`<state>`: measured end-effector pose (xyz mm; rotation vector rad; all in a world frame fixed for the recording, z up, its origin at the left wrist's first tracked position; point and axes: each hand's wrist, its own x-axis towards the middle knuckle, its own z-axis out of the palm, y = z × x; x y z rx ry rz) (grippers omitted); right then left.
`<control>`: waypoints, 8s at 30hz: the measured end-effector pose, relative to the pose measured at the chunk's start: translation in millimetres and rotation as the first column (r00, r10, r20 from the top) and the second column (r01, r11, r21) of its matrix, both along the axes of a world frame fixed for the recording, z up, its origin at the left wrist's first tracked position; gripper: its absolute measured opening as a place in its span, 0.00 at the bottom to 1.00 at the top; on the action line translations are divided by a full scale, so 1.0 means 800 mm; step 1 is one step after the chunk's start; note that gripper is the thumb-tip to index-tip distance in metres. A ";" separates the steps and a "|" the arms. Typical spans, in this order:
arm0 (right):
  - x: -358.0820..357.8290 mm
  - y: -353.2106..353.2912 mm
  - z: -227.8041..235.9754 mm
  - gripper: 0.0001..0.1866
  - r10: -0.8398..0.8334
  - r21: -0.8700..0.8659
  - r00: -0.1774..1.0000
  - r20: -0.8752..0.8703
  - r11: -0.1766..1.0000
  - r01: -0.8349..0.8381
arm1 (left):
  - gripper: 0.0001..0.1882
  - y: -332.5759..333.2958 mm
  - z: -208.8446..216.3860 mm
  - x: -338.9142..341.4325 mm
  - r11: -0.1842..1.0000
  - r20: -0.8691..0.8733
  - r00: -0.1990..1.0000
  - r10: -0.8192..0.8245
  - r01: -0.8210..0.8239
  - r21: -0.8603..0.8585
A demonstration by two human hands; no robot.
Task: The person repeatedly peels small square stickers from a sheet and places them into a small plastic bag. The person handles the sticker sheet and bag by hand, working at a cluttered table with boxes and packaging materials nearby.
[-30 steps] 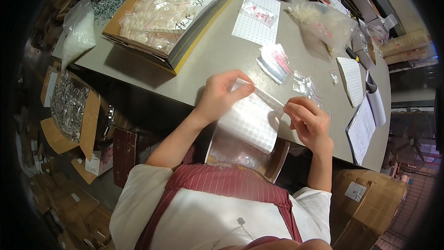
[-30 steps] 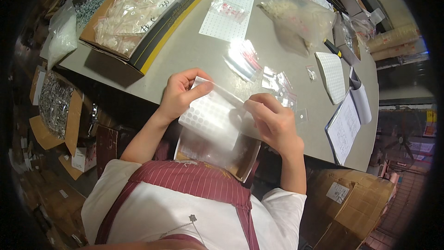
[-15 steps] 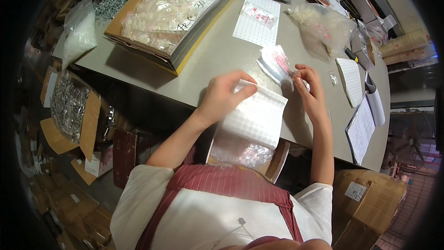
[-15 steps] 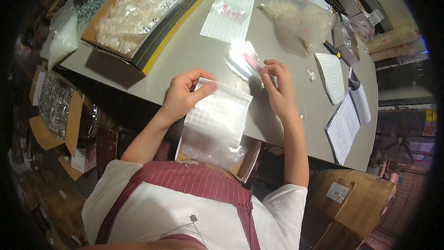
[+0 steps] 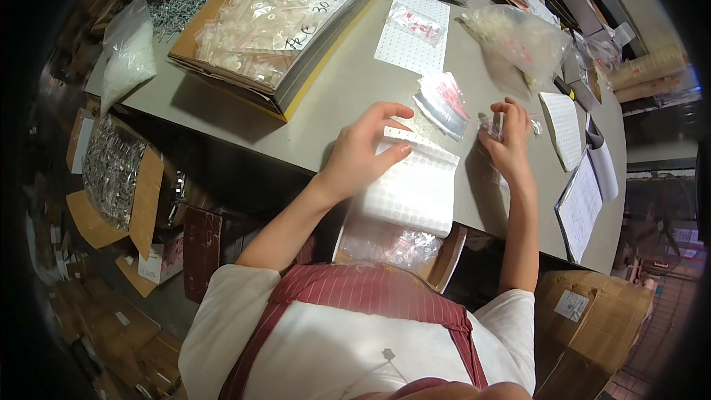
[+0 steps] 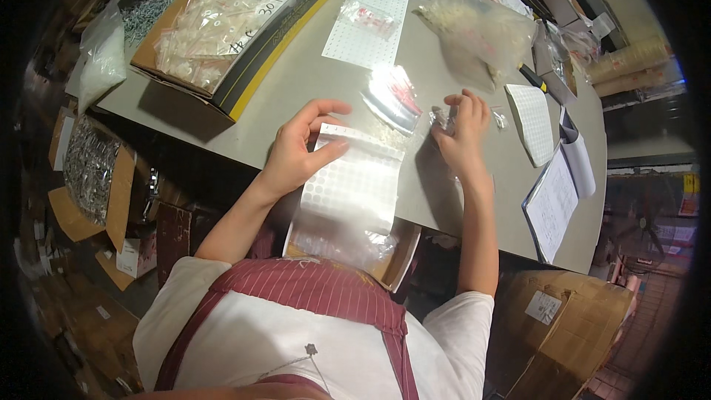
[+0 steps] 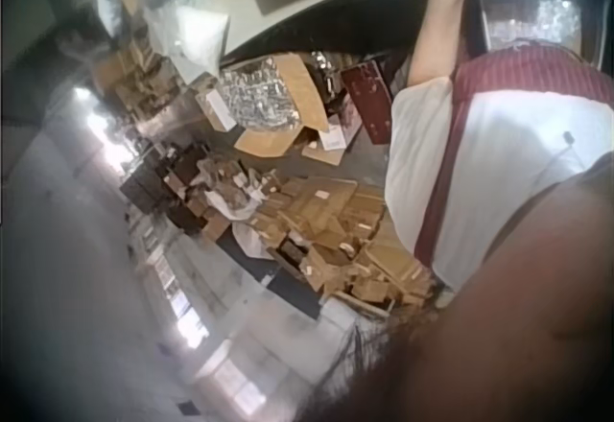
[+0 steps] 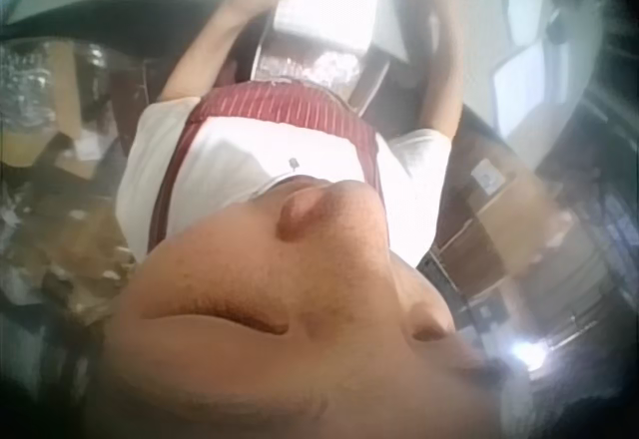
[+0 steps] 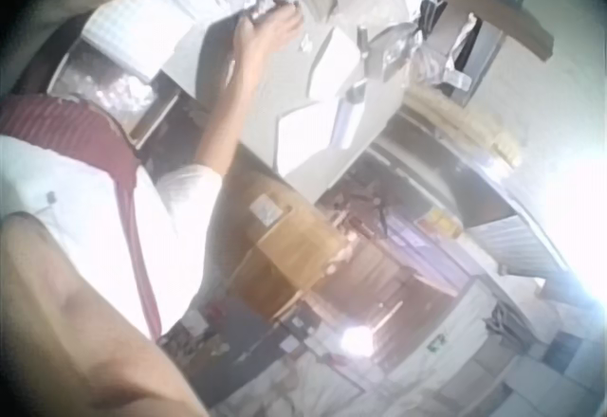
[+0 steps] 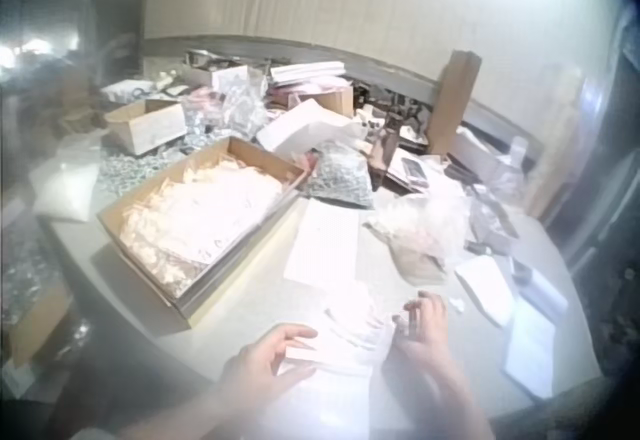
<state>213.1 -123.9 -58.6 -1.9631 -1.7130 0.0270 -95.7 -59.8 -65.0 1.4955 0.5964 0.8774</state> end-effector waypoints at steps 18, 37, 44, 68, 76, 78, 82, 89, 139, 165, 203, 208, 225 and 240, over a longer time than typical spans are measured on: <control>-0.137 -0.020 0.042 0.09 0.432 0.135 0.902 0.007 0.893 -0.429 | 0.22 -0.006 0.008 0.001 0.999 -0.001 1.000 0.012 -0.012 0.053; -0.055 0.015 0.014 0.06 0.171 0.203 0.938 0.303 0.950 -0.239 | 0.20 -0.005 0.004 0.001 0.984 -0.099 0.995 0.019 -0.001 0.179; -0.054 -0.016 0.017 0.09 0.251 0.043 0.926 0.283 0.961 -0.274 | 0.18 -0.005 0.008 0.001 0.982 -0.087 0.995 0.038 -0.021 0.189; -0.147 -0.026 0.034 0.08 0.410 0.157 0.909 -0.070 0.905 -0.396 | 0.27 -0.007 0.010 -0.005 0.989 -0.222 0.975 0.026 0.008 0.148; -0.139 -0.033 0.031 0.05 0.261 0.016 0.847 -0.464 0.958 -0.287 | 0.27 -0.007 0.009 -0.002 0.981 -0.156 0.988 -0.020 0.050 0.189; -0.131 -0.034 0.031 0.06 0.191 0.010 0.832 -0.521 0.976 -0.218 | 0.26 -0.008 0.007 -0.001 0.981 -0.111 0.993 -0.027 0.048 0.186; -0.084 -0.025 0.030 0.05 0.096 0.159 0.981 -0.171 0.985 -0.069 | 0.25 -0.007 0.007 0.000 0.978 -0.147 0.989 -0.027 0.057 0.199; -0.050 -0.016 0.009 0.06 0.135 0.098 0.973 0.187 0.983 -0.156 | 0.22 -0.005 0.006 0.002 0.962 -0.213 0.977 -0.003 0.061 0.266; -0.147 -0.024 0.033 0.07 0.392 0.115 0.890 -0.232 0.920 -0.375 | 0.31 -0.008 0.005 -0.003 0.967 -0.192 0.981 -0.026 0.074 0.245; -0.060 -0.001 0.016 0.08 0.255 0.075 0.934 0.249 0.957 -0.281 | 0.28 -0.005 0.014 -0.004 0.980 -0.264 0.964 -0.045 0.094 0.177; -0.133 -0.022 0.026 0.05 0.160 0.038 0.723 -0.673 0.983 -0.181 | 0.35 -0.005 0.008 -0.007 0.970 -0.216 0.972 -0.097 0.140 0.196; -0.079 -0.009 0.029 0.06 0.040 0.145 0.969 -0.244 0.989 -0.004 | 0.35 -0.008 0.009 -0.005 0.981 -0.209 0.975 -0.075 0.109 0.158; -0.054 -0.022 0.054 0.11 0.218 -0.080 0.903 0.370 0.976 -0.203 | 0.33 -0.009 0.011 -0.003 0.989 -0.215 0.975 -0.054 0.082 0.125; -0.151 -0.020 0.044 0.10 0.431 0.096 0.901 -0.053 0.900 -0.425 | 0.36 -0.008 0.011 -0.004 0.983 -0.231 0.971 -0.063 0.101 0.155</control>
